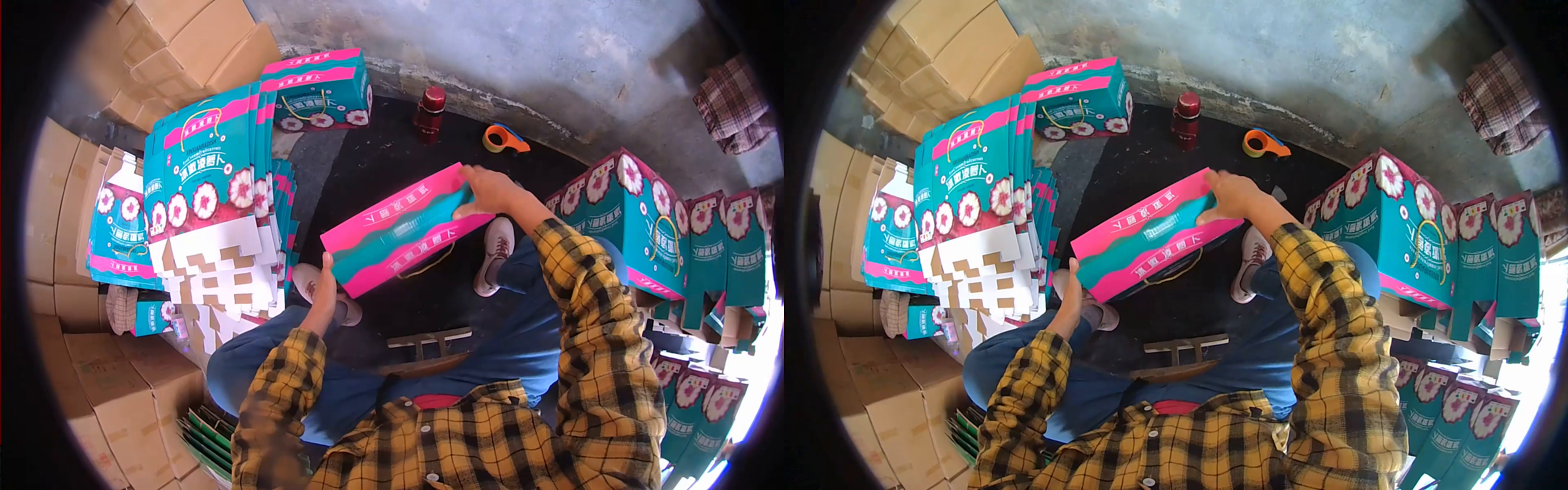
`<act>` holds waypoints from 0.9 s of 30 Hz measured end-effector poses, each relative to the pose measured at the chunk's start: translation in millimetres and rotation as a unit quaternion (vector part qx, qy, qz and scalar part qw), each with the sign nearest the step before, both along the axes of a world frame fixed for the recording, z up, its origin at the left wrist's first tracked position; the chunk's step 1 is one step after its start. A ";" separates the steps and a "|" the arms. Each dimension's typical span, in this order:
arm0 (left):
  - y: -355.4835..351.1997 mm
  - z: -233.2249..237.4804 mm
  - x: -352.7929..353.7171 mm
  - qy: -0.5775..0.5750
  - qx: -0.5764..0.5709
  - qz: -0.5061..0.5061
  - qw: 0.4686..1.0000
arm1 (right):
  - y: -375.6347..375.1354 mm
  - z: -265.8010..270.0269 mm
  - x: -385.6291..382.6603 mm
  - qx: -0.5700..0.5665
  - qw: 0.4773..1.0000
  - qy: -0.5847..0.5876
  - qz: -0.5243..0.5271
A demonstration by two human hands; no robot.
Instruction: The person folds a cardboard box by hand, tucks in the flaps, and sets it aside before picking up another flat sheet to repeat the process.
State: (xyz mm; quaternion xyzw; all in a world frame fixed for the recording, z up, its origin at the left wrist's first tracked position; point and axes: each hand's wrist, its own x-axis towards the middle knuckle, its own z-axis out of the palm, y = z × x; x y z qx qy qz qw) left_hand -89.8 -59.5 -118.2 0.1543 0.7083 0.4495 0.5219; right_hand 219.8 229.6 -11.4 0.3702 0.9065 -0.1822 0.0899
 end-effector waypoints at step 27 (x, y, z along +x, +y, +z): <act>56.1 96.8 41.0 0.195 0.330 -0.177 0.907 | -85.5 215.2 70.5 0.077 0.738 0.633 -0.221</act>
